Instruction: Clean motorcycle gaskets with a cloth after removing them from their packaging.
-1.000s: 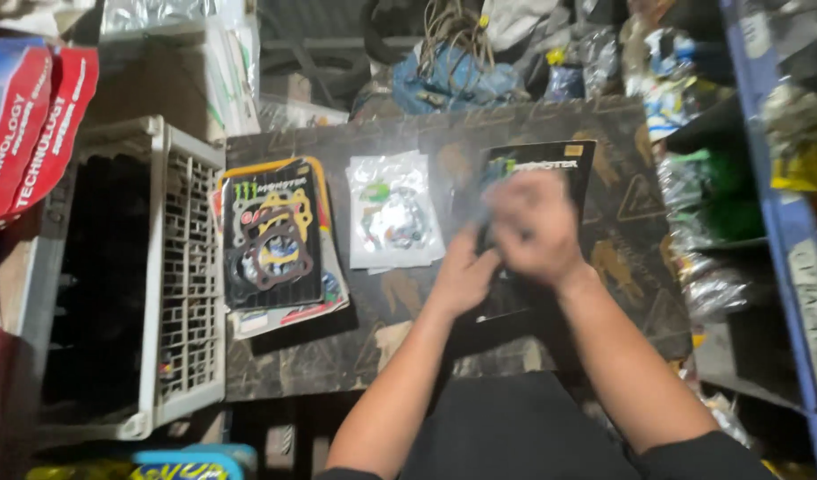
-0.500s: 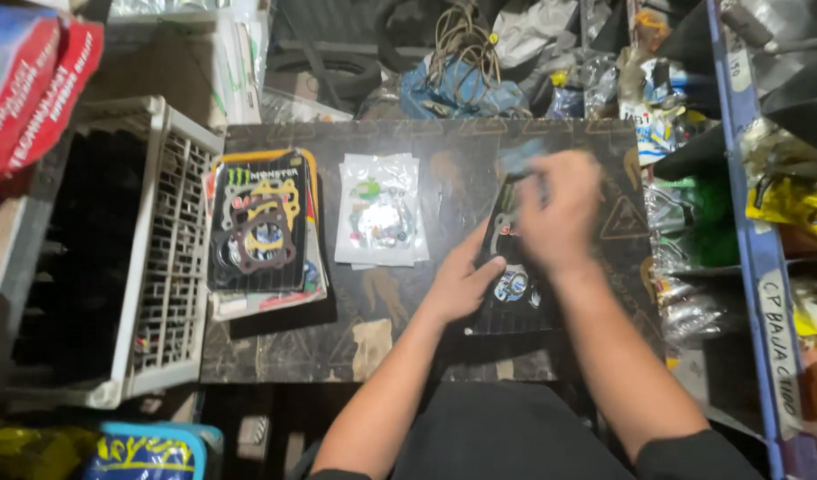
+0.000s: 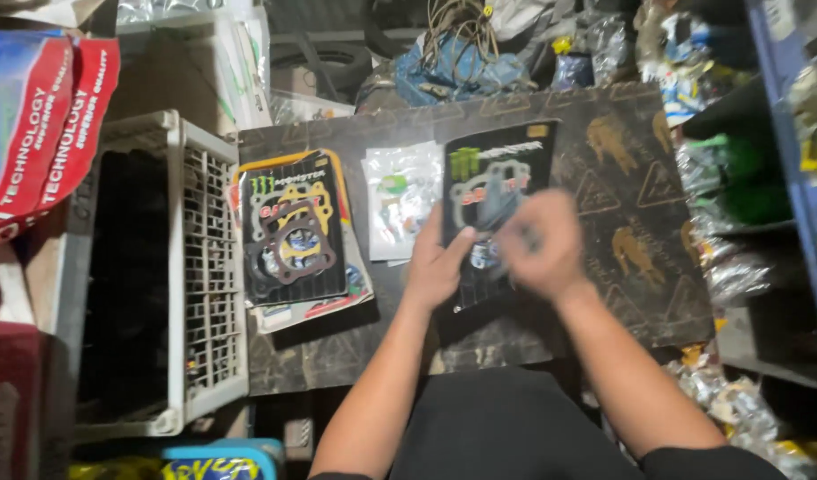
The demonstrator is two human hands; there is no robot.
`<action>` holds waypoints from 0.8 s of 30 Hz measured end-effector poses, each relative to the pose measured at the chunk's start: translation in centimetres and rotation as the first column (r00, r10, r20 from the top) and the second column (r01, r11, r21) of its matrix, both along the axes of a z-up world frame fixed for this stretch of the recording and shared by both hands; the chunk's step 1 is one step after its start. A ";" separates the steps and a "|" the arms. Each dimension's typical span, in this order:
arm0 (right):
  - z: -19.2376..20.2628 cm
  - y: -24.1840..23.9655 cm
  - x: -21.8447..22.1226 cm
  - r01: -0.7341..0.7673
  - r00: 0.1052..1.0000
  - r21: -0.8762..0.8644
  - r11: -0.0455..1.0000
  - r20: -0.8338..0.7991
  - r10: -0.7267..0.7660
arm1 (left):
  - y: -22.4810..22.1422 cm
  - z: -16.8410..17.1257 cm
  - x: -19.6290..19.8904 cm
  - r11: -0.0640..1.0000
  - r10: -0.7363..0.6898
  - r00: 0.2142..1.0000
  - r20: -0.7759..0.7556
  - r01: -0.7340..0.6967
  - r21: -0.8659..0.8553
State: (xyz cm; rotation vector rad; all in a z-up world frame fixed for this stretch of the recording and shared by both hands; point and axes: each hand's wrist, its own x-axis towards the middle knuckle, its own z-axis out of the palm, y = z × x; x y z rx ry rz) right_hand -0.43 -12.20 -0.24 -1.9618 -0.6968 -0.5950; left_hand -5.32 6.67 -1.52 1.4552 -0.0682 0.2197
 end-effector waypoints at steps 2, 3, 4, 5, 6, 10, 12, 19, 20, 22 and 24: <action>1.7 0.6 0.4 0.105 0.994 0.010 0.994 0.032 -0.105 | -0.1 0.1 -0.3 0.997 -0.075 0.997 0.002 0.075 -0.014; 2.6 0.6 0.6 0.199 0.977 0.020 0.980 0.069 -0.200 | -0.4 0.2 -0.4 0.990 -0.139 0.990 0.009 0.139 -0.031; 2.4 1.4 0.6 0.201 0.977 0.022 0.979 0.067 -0.202 | -0.2 -0.1 0.1 0.989 -0.142 0.990 0.008 0.142 -0.029; 2.2 1.7 0.3 0.148 0.987 -0.018 0.989 0.070 -0.146 | -0.4 -0.3 0.3 0.992 -0.130 0.992 0.007 0.129 0.013; 2.2 1.9 0.0 0.093 0.994 -0.059 0.994 0.070 -0.089 | -0.6 -0.4 0.6 0.992 -0.118 0.993 0.008 0.117 0.055; 2.5 0.1 1.0 0.063 0.994 -0.105 0.993 0.096 -0.052 | -1.6 1.3 1.0 0.997 -0.068 0.998 -0.005 0.068 0.022; 3.3 -1.5 1.7 0.206 0.973 -0.014 0.978 0.107 -0.203 | -2.9 1.4 0.5 0.994 -0.110 0.993 -0.032 0.111 0.008; 2.0 -5.4 3.4 0.011 0.978 -0.009 1.000 0.207 -0.009 | -8.3 1.3 1.2 0.988 -0.154 0.984 -0.087 0.153 -0.011; 1.6 -6.0 3.7 0.045 0.978 0.011 0.999 0.204 -0.047 | -8.9 1.3 1.2 0.989 -0.147 0.986 -0.083 0.148 0.005; 0.9 -6.2 3.9 0.068 0.978 0.033 0.997 0.194 -0.074 | -9.5 0.8 1.4 0.991 -0.129 0.988 -0.087 0.131 0.021; 0.6 -5.6 3.4 0.047 0.997 -0.176 0.983 0.073 -0.035 | -9.6 0.2 1.5 0.999 -0.035 0.996 -0.087 0.036 0.013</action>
